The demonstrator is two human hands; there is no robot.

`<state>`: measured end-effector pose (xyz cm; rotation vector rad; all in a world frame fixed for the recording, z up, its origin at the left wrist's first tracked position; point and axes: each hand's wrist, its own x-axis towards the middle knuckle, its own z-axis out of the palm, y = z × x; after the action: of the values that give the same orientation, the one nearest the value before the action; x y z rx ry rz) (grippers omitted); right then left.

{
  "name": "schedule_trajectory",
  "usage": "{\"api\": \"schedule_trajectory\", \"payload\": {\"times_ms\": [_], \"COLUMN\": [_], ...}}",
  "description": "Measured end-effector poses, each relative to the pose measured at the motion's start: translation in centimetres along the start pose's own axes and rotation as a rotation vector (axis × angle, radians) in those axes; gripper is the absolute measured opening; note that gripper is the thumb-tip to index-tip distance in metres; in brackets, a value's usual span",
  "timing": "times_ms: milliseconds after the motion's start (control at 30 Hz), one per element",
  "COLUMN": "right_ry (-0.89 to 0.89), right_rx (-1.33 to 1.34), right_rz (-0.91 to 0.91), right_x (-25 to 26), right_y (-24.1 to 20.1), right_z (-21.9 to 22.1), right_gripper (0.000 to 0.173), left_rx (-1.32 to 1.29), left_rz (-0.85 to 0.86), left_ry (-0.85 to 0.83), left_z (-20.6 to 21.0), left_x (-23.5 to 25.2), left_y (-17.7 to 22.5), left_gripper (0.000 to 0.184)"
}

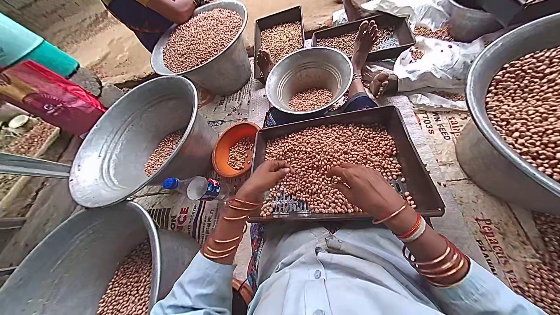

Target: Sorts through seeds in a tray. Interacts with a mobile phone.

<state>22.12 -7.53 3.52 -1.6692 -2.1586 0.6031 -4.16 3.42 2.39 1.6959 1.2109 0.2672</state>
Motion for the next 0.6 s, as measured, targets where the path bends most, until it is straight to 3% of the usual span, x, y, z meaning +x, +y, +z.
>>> {"api": "schedule_trajectory", "payload": {"times_ms": [100,167,367,600], "right_ry": [-0.052,-0.067,-0.111,-0.106], "right_rx": [-0.038,-0.058,-0.066,-0.106], "right_rz": [0.075,0.109,0.181,0.247], "right_x": [-0.4,-0.5,-1.0,-1.5], "right_y": [1.1,1.4,1.7,3.2], "right_z": [-0.1,0.0,-0.6,-1.8], "right_gripper": [0.021,0.022,0.024,0.023], "left_rx": [0.509,0.616,0.794,0.816], "left_rz": [0.004,0.081,0.134,0.047], "left_ry": [0.45,0.542,0.399,0.348], "left_z": [-4.6,-5.4,-0.8,-0.1], "left_x": [0.0,0.9,3.7,5.8], "left_y": [-0.6,-1.0,-2.2,-3.2], "left_gripper": [0.018,0.012,0.008,0.014]}}
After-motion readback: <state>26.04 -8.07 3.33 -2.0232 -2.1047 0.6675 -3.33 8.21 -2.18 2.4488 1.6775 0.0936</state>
